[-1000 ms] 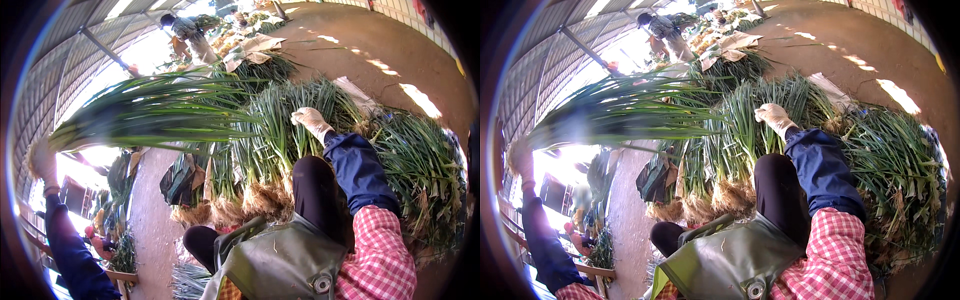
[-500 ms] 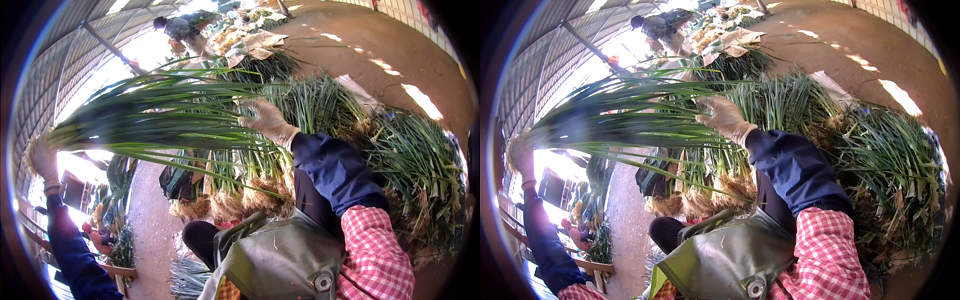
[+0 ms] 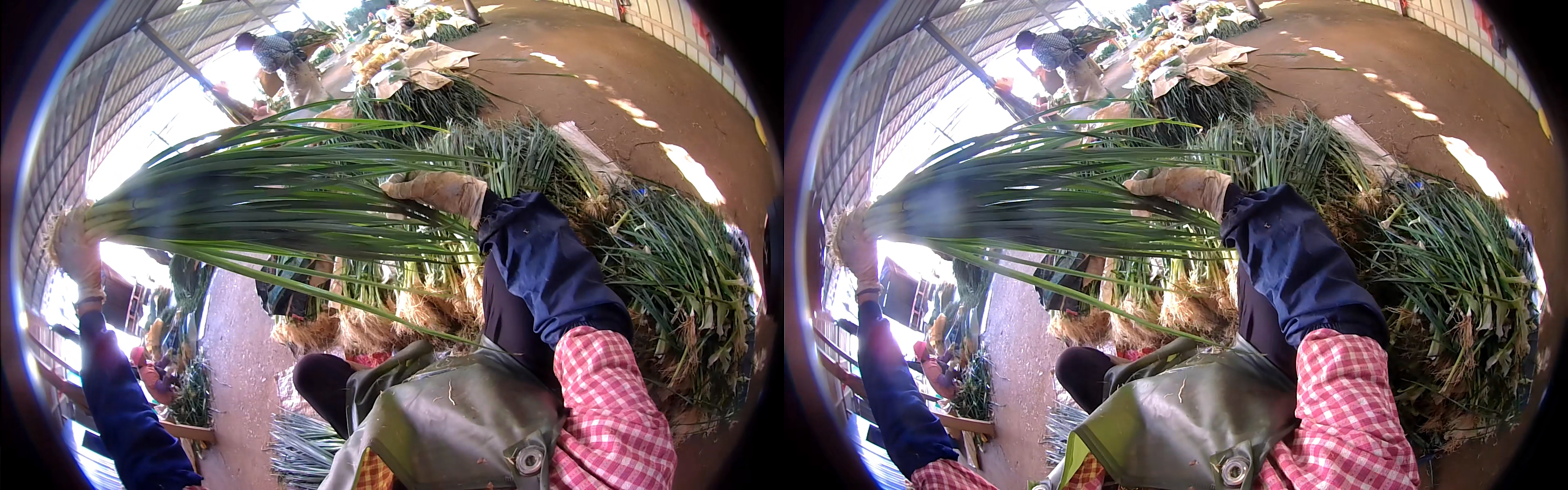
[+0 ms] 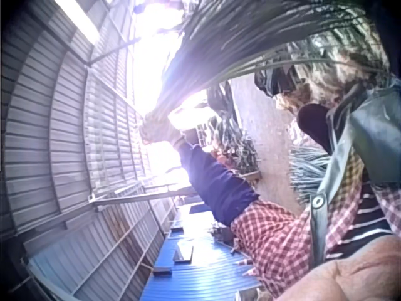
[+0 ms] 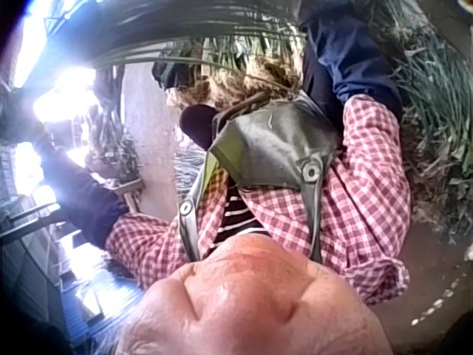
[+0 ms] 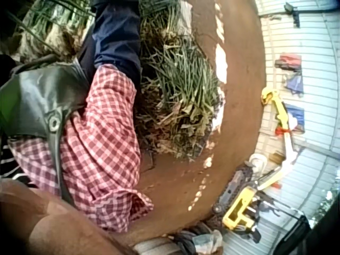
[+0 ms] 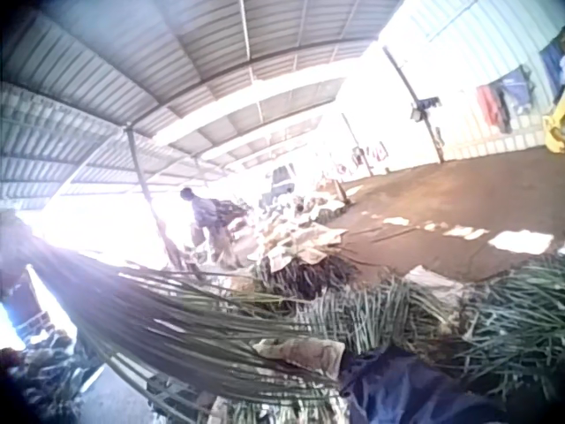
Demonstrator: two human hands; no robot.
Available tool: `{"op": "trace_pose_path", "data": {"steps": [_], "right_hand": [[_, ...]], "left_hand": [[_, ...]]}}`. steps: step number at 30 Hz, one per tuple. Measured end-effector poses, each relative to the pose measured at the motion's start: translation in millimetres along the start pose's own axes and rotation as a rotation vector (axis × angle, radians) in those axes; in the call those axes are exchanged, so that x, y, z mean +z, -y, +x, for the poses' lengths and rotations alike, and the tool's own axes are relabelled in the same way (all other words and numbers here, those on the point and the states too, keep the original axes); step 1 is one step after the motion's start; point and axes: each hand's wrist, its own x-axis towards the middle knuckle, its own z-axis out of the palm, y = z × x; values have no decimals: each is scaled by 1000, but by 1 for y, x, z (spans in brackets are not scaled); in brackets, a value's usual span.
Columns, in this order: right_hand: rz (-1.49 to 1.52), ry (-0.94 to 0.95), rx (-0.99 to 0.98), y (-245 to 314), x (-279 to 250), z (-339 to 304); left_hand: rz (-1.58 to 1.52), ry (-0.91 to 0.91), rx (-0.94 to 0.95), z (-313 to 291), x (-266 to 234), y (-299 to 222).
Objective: The person sorts bunches of green onions by hand, peeling away dried material from the root ends and arranging the cleaned bunches into rows on the floor.
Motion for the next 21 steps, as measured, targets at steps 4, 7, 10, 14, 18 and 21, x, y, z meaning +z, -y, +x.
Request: {"op": "trace_pose_path", "data": {"steps": [4,7,10,14,18,21], "right_hand": [[-134,-2,-98,-9,-12,4],[-149,-68,-51,-13,-7,8],[-144,-69,-182,-38,-26,24],[115,213,-310,-52,-46,25],[-232,191,-270,-38,-59,24],[-215,223,-230,-52,-47,39]], "left_hand": [[-140,-34,28,13,-13,-29],[-158,-29,42,14,-13,-32],[-151,-61,56,17,-14,-38],[-110,-104,63,18,-17,-46],[-108,-142,62,31,-18,-59],[-93,-131,104,25,-11,-48]]}}
